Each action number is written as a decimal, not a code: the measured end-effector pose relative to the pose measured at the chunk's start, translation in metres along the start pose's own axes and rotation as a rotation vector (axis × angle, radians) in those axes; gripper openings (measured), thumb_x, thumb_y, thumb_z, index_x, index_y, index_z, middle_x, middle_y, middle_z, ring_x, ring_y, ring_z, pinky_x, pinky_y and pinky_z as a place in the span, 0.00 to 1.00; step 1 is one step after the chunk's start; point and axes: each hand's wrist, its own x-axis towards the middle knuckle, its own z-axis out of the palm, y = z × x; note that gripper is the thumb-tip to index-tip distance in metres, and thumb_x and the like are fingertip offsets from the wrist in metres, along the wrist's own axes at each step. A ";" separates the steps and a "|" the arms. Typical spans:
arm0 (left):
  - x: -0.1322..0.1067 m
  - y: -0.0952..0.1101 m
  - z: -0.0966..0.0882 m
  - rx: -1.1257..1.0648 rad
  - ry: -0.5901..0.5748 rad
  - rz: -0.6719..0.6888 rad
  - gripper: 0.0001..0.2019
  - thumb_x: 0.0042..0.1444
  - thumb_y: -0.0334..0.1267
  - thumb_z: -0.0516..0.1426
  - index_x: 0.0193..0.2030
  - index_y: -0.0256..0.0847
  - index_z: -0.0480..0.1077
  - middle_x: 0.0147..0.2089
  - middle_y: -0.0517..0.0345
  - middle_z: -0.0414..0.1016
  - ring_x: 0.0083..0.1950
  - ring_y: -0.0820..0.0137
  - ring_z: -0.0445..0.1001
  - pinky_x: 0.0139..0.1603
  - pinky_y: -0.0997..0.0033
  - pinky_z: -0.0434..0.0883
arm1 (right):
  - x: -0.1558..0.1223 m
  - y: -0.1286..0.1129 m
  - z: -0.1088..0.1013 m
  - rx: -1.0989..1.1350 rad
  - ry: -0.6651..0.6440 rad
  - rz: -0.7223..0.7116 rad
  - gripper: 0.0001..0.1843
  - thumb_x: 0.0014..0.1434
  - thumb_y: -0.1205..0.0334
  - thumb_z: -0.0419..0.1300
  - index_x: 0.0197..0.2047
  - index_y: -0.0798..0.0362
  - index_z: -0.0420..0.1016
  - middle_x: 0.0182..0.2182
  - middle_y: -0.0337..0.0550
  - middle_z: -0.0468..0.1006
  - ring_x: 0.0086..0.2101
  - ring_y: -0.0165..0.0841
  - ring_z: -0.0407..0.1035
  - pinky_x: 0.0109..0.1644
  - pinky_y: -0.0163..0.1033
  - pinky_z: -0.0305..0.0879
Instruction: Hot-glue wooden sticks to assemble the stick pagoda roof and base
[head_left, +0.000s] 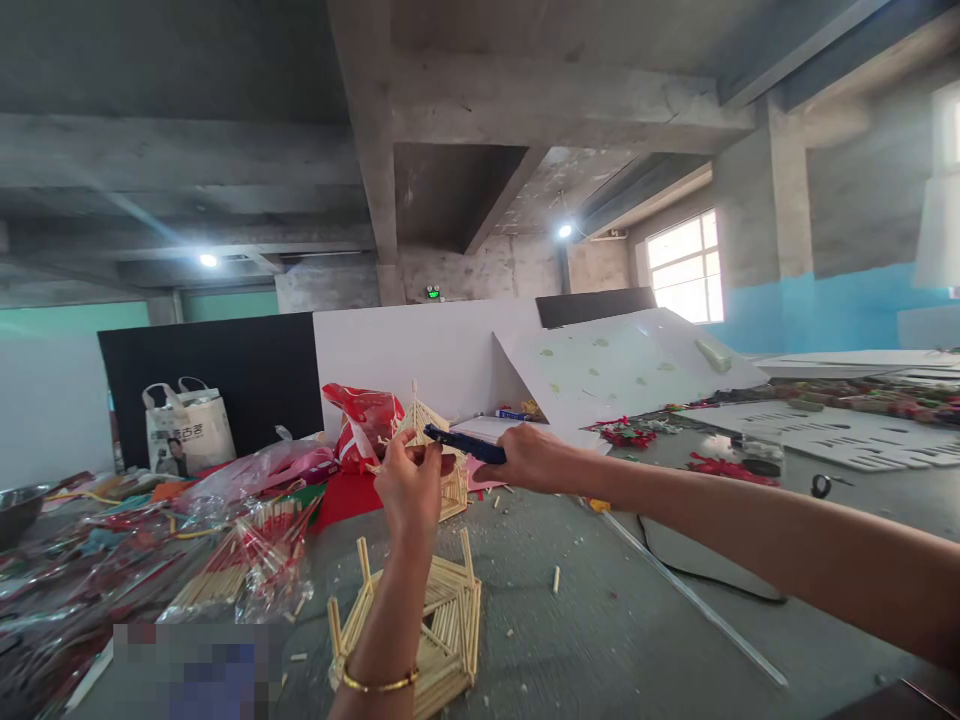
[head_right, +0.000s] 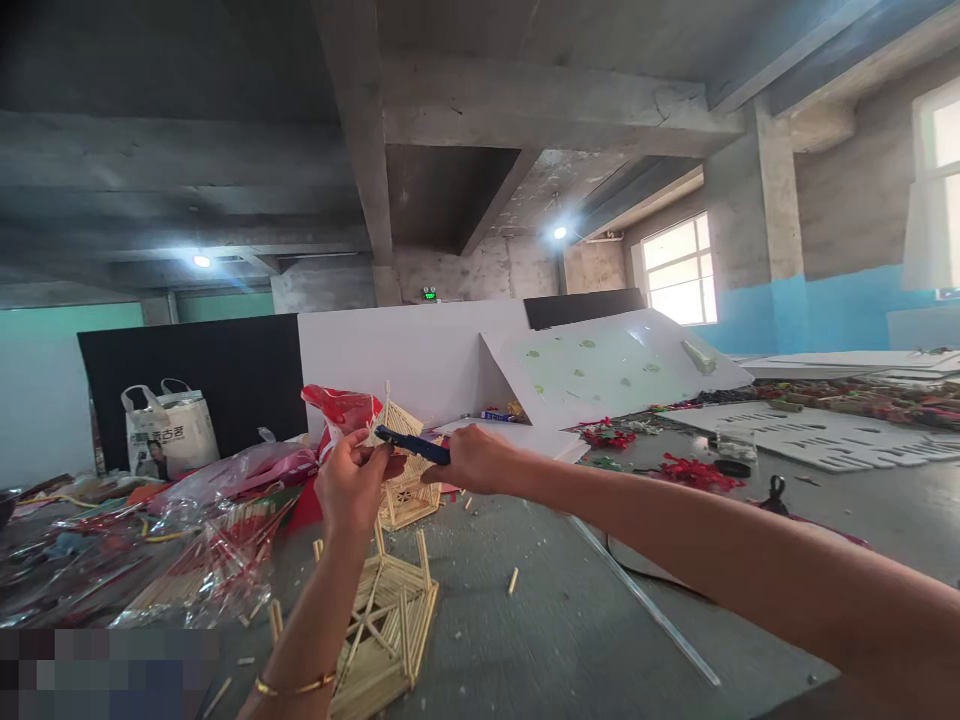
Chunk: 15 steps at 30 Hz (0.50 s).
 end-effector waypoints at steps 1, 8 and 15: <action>0.003 -0.002 0.001 -0.050 -0.031 -0.032 0.16 0.45 0.33 0.58 0.43 0.37 0.65 0.24 0.60 0.76 0.22 0.65 0.77 0.27 0.65 0.75 | 0.004 0.000 0.001 -0.026 0.013 0.004 0.31 0.49 0.36 0.51 0.30 0.58 0.76 0.21 0.45 0.70 0.22 0.31 0.63 0.24 0.33 0.51; 0.012 -0.004 -0.006 -0.319 -0.196 -0.213 0.13 0.43 0.31 0.59 0.38 0.31 0.65 0.25 0.53 0.76 0.25 0.67 0.77 0.31 0.65 0.76 | 0.007 0.003 0.006 0.007 -0.002 -0.035 0.33 0.51 0.35 0.48 0.34 0.58 0.77 0.23 0.47 0.73 0.25 0.34 0.67 0.27 0.34 0.56; 0.004 0.001 -0.005 -0.243 -0.141 -0.131 0.15 0.45 0.32 0.58 0.42 0.32 0.64 0.25 0.57 0.75 0.23 0.68 0.76 0.29 0.65 0.76 | 0.000 0.005 0.002 -0.149 0.088 -0.023 0.35 0.52 0.33 0.45 0.35 0.57 0.76 0.27 0.55 0.75 0.30 0.42 0.70 0.31 0.39 0.58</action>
